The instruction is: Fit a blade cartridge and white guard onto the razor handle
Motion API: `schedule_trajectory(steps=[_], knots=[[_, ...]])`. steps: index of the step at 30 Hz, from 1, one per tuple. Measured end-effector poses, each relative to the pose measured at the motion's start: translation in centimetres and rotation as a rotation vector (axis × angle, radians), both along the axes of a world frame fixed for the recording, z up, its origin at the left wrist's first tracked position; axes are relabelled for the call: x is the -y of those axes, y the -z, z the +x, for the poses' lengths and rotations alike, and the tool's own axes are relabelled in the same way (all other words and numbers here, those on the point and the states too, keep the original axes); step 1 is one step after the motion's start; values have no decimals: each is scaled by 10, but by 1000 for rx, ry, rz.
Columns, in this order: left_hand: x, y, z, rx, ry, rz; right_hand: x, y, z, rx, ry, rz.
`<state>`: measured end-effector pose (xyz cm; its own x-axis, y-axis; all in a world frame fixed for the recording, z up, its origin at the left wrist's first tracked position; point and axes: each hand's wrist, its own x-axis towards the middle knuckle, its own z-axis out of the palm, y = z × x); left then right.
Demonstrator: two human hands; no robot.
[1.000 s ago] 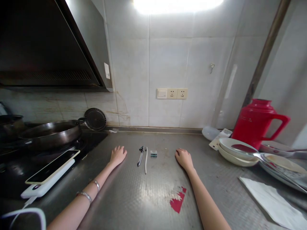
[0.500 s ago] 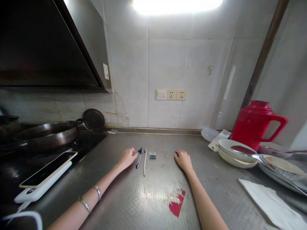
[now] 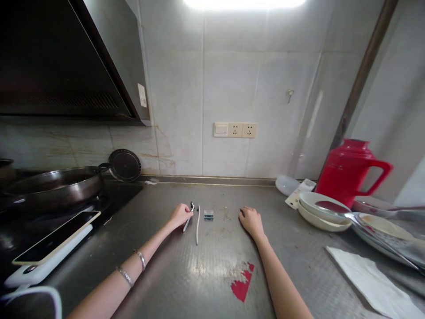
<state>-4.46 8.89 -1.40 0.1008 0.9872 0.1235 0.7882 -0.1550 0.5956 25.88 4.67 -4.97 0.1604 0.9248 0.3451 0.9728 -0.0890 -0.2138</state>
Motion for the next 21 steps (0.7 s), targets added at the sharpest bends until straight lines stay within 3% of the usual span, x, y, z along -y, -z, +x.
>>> schedule_trajectory(steps=[3,6,10,12,21], knots=[[-2,-1,-6,311,5,-64,0,0,-1,-6,5,-12],[1,-5,-8,467,24,-152,0,0,0,-2,7,-18],[8,-11,-4,976,-32,-370,0,0,0,6,7,-11],[11,-14,-1,1135,-66,-436,0,0,-1,4,12,-17],[16,-18,0,1190,-53,-576,3,-3,-4,13,5,-21]])
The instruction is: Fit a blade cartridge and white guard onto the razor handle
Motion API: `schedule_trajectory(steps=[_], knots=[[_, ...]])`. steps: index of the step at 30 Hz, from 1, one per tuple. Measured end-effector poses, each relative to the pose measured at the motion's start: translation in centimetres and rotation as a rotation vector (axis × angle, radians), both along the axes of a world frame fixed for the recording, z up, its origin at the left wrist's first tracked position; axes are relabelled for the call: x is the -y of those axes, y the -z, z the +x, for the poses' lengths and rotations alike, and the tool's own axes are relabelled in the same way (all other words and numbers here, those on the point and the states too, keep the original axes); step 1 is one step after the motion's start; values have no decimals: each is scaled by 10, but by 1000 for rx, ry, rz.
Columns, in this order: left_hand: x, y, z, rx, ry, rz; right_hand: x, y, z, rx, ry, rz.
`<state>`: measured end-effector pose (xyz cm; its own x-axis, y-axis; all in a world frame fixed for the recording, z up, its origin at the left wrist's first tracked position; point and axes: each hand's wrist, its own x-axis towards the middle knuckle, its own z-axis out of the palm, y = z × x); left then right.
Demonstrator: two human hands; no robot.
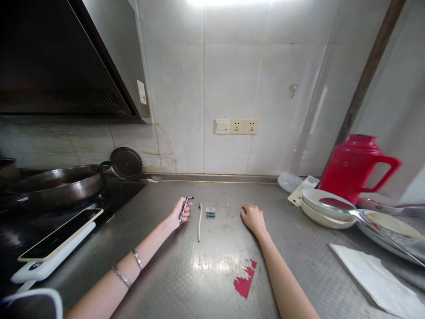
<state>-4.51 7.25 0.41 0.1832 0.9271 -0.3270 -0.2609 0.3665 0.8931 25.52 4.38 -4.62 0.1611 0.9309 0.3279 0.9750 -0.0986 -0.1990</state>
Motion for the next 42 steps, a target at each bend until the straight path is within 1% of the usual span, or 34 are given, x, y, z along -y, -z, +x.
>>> schedule_trajectory(steps=[6,9,12,21,29,35,40,42], knots=[[0,1,3,-30,-58,-71,-1,2,1,1,7,3],[0,3,3,-45,-44,-96,-3,4,3,1,9,3],[-1,5,2,-66,-24,-95,-4,6,4,3,6,8],[-5,9,0,-99,-23,-90,-4,6,4,7,7,7],[-3,7,0,-117,-6,-71,-4,7,5,18,1,9],[-1,6,2,-130,13,-12,-5,7,4,6,9,5],[-2,9,3,-122,9,132,-3,7,4,-5,4,-4],[-2,9,3,-108,5,174,-1,5,3,4,9,16]])
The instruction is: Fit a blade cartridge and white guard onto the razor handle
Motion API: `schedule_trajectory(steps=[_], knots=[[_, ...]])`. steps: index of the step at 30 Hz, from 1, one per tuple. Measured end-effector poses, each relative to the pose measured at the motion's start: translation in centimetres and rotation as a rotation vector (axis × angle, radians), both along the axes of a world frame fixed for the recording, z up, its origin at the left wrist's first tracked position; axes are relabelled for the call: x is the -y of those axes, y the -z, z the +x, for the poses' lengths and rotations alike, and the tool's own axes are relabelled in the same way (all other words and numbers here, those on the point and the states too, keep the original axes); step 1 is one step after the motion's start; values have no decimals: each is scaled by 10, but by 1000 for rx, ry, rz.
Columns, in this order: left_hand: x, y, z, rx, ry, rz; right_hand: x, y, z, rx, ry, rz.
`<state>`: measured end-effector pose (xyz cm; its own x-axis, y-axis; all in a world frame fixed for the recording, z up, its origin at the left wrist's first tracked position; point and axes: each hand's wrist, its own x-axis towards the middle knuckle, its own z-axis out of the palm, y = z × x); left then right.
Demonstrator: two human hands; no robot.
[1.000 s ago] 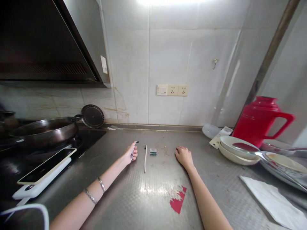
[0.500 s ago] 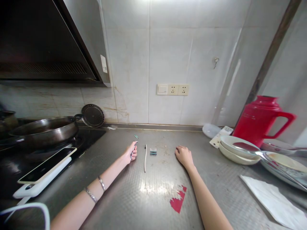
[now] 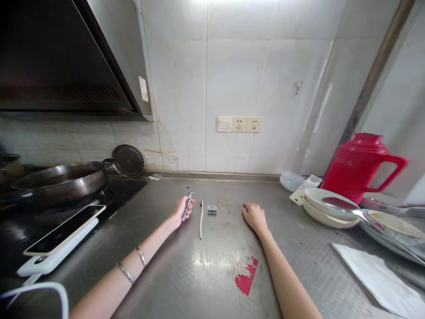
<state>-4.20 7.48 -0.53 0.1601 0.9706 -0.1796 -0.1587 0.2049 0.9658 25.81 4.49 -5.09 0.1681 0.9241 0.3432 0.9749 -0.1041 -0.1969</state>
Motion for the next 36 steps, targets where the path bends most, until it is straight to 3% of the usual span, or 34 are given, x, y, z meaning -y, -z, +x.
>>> schedule_trajectory(steps=[5,10,14,18,24,28,31,36], knots=[[-2,0,1,34,-24,72,11,-25,-26,43,36,123],[0,-2,2,18,-1,169,32,-54,-94,-71,-95,-72],[4,-5,2,-21,-3,219,51,-54,-146,-38,-244,-232],[6,-7,4,-47,6,226,60,-44,-169,61,-276,-241],[7,-7,5,-66,38,230,57,-38,-168,75,-286,-223],[9,-11,4,-85,61,234,50,-43,-152,-22,-259,-170],[10,-14,3,-86,87,264,37,-47,-125,-221,-254,-56],[9,-13,6,-59,70,314,14,-50,-72,-827,-340,82]])
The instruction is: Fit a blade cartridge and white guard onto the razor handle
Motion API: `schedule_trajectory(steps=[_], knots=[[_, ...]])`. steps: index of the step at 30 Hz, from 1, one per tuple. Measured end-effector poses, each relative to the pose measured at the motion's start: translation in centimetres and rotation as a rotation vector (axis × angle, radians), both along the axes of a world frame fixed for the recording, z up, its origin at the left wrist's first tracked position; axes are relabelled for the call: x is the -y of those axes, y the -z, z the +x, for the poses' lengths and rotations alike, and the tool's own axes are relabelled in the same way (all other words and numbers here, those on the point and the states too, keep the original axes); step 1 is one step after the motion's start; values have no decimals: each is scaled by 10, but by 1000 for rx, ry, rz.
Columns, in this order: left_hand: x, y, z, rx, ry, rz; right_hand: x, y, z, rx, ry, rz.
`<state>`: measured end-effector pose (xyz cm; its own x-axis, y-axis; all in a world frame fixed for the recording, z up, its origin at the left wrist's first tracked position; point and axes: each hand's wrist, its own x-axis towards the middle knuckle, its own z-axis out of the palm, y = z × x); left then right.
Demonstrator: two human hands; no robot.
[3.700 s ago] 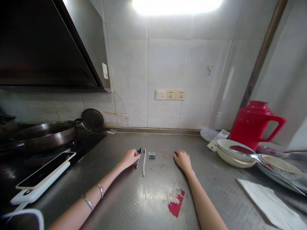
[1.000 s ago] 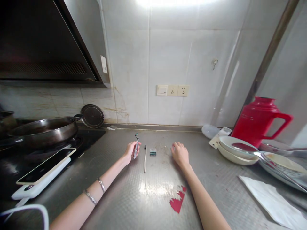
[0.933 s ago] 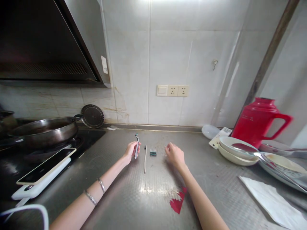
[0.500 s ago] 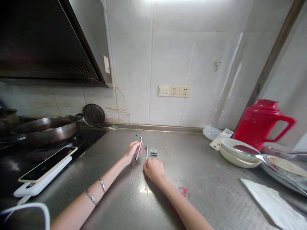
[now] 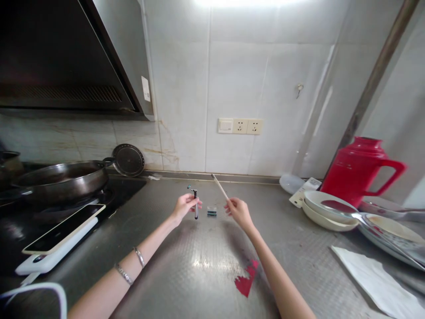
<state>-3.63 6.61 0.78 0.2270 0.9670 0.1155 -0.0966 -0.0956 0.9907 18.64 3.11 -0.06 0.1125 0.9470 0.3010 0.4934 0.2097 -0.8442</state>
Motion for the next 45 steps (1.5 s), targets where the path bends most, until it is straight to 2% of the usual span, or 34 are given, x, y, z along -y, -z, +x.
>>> schedule_trajectory(steps=[2,4,8,12,17,22,26,31,37,45], knots=[[-2,2,1,15,-18,39,-4,-3,14,-100,-7,58],[-4,4,1,13,-42,100,-3,-8,20,-75,-6,126],[-7,9,0,-68,-102,235,3,-16,18,42,-20,174],[-8,12,0,-126,-118,319,4,-17,11,66,-54,202],[-9,15,0,-157,-110,362,1,-12,14,25,-3,201],[-11,17,-1,-187,-122,367,3,-14,15,50,-39,209],[-11,18,0,-195,-120,395,11,-23,13,83,-132,181],[-10,18,0,-178,-93,396,21,-31,14,47,-144,90],[-9,18,1,-133,-3,407,20,-31,12,154,-145,-38],[-11,20,0,-142,20,418,19,-31,14,181,-119,-61]])
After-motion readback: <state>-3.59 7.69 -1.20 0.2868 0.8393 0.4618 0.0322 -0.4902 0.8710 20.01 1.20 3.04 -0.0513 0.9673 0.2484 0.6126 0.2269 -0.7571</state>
